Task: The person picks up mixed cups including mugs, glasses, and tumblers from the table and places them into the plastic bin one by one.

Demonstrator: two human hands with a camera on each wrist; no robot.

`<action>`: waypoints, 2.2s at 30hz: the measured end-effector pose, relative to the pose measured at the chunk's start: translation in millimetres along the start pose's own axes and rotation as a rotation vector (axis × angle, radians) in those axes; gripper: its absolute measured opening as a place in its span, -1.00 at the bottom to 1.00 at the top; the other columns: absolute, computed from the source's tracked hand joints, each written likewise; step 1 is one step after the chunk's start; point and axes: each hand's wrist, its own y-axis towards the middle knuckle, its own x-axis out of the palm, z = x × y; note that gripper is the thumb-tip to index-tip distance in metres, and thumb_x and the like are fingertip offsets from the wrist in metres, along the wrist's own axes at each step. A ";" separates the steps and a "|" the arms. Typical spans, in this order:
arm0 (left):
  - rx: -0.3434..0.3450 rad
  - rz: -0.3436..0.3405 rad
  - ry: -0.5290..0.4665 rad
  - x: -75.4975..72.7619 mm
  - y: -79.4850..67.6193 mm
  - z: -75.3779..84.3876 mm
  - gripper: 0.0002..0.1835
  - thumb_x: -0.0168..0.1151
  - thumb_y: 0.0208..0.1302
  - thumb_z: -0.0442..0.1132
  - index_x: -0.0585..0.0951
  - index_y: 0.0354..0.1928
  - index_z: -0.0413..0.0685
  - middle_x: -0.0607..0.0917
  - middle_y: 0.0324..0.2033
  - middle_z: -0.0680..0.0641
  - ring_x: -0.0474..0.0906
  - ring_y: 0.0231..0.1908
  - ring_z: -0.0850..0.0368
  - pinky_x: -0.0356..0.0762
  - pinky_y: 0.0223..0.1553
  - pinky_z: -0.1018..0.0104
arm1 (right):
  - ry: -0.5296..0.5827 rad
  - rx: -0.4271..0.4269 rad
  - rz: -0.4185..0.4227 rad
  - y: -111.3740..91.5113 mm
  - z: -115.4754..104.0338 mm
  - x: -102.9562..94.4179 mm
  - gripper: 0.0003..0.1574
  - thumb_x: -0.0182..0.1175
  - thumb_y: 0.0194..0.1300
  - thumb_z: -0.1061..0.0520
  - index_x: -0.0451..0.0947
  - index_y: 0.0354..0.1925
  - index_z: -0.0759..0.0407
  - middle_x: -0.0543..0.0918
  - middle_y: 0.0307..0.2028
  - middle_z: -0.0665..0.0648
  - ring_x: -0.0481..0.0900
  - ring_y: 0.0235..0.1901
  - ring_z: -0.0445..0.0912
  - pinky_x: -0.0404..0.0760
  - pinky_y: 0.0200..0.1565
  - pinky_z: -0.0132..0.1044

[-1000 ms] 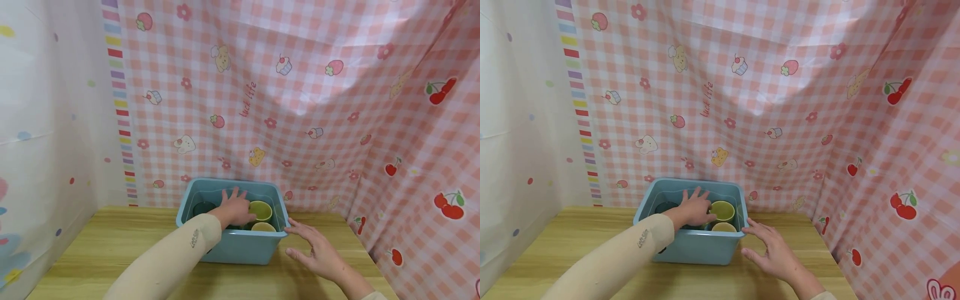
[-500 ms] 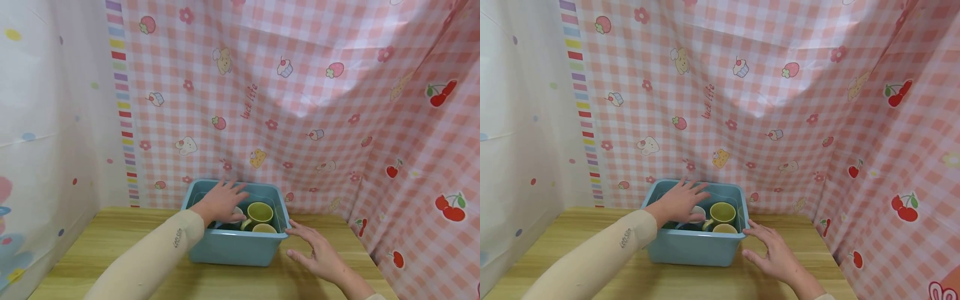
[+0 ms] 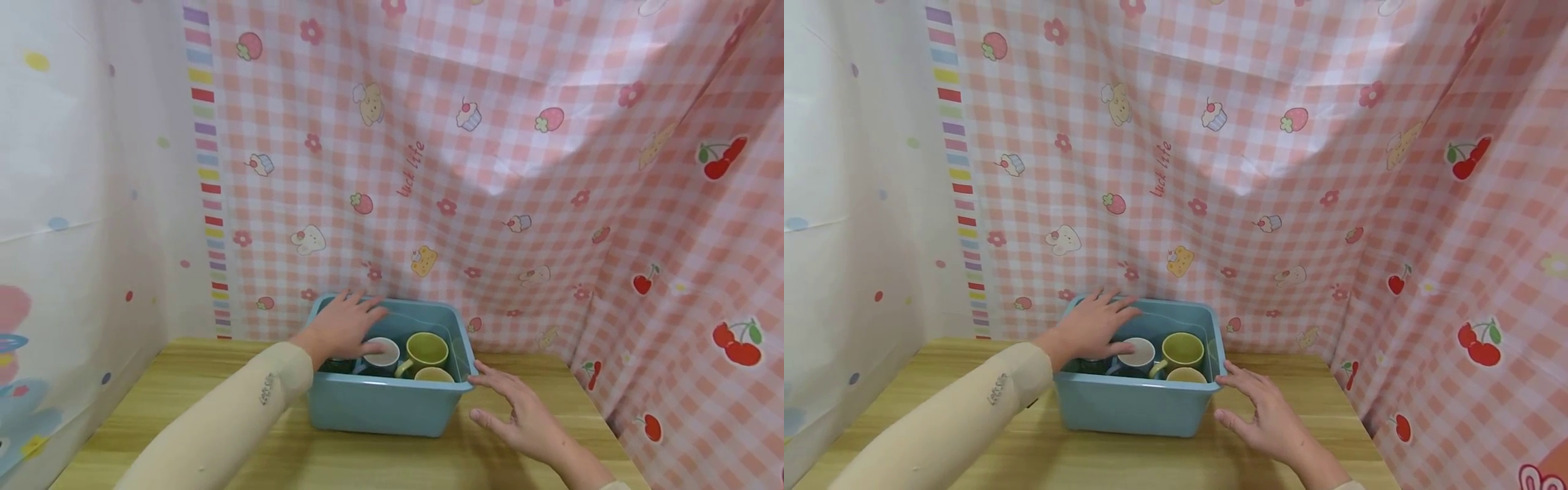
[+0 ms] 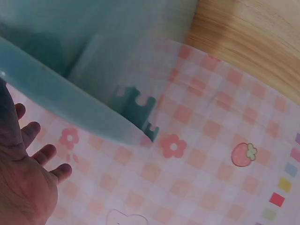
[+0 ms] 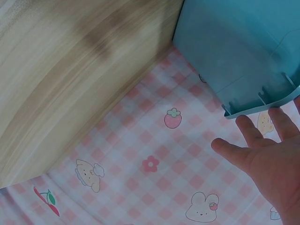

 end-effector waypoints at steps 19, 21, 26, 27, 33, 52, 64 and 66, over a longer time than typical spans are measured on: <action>-0.104 0.119 0.001 -8.2 -33.6 -21.0 -0.17 -0.03 0.28 0.47 0.35 0.42 0.10 0.43 0.39 -0.04 0.17 0.46 -0.21 0.09 0.46 -0.22 | 0.005 -0.017 -0.004 -1.4 1.6 0.9 -0.37 0.41 0.19 -0.11 0.47 0.21 -0.33 0.49 0.35 0.08 0.52 0.26 0.05 0.49 0.14 0.21; -0.126 0.132 -0.027 -9.4 -37.5 -24.1 -0.16 -0.01 0.28 0.46 0.33 0.43 0.09 0.42 0.40 -0.05 0.17 0.46 -0.20 0.09 0.46 -0.22 | 0.012 -0.026 0.001 -0.9 1.4 0.8 -0.37 0.41 0.18 -0.10 0.48 0.21 -0.31 0.50 0.34 0.11 0.52 0.26 0.08 0.46 0.15 0.28; -0.185 0.149 -0.094 -11.6 -48.9 -33.6 -0.14 0.03 0.29 0.43 0.30 0.46 0.05 0.37 0.43 -0.10 0.19 0.45 -0.22 0.05 0.47 -0.23 | 0.010 -0.041 0.005 1.1 1.7 0.7 -0.37 0.42 0.17 -0.09 0.51 0.21 -0.25 0.51 0.34 0.12 0.52 0.26 0.09 0.43 0.16 0.34; -0.194 0.149 -0.106 -12.4 -51.1 -35.2 -0.13 0.03 0.29 0.42 0.29 0.47 0.04 0.35 0.44 -0.11 0.19 0.45 -0.22 0.05 0.47 -0.23 | 0.006 -0.042 0.004 1.3 1.8 0.5 -0.37 0.42 0.17 -0.10 0.51 0.21 -0.25 0.51 0.34 0.11 0.52 0.26 0.09 0.43 0.16 0.32; -0.266 0.166 -0.123 -14.9 -64.4 -46.6 -0.13 0.03 0.30 0.41 0.27 0.49 0.05 0.38 0.43 -0.12 0.21 0.45 -0.22 0.07 0.47 -0.23 | -0.009 -0.040 -0.005 1.4 1.9 -0.1 -0.36 0.41 0.18 -0.11 0.48 0.22 -0.31 0.50 0.35 0.10 0.51 0.27 0.06 0.44 0.19 0.25; -0.435 0.190 -0.226 4.8 -116.2 -87.4 -0.07 -0.08 0.28 0.49 0.25 0.49 0.02 0.30 0.46 -0.18 0.12 0.44 -0.36 0.07 0.42 -0.34 | -0.020 -0.007 -0.018 0.5 1.1 0.2 -0.36 0.40 0.19 -0.14 0.46 0.23 -0.36 0.47 0.37 0.05 0.51 0.26 0.05 0.52 0.14 0.17; -0.474 0.217 -0.287 18.5 -156.5 -98.8 -0.12 -0.11 0.34 0.44 0.30 0.45 -0.06 0.34 0.42 -0.26 0.17 0.38 -0.46 0.07 0.36 -0.43 | -0.014 0.008 -0.031 -0.2 1.0 0.2 -0.36 0.38 0.21 -0.15 0.45 0.24 -0.36 0.45 0.38 0.06 0.48 0.29 0.07 0.54 0.14 0.17; -0.476 0.221 -0.292 23.2 -164.4 -99.6 -0.12 -0.10 0.36 0.43 0.28 0.46 -0.08 0.35 0.42 -0.26 0.17 0.38 -0.44 0.06 0.38 -0.39 | -0.012 0.011 -0.034 -0.4 1.2 -0.1 -0.37 0.37 0.22 -0.15 0.47 0.24 -0.32 0.45 0.39 0.06 0.48 0.29 0.07 0.54 0.14 0.17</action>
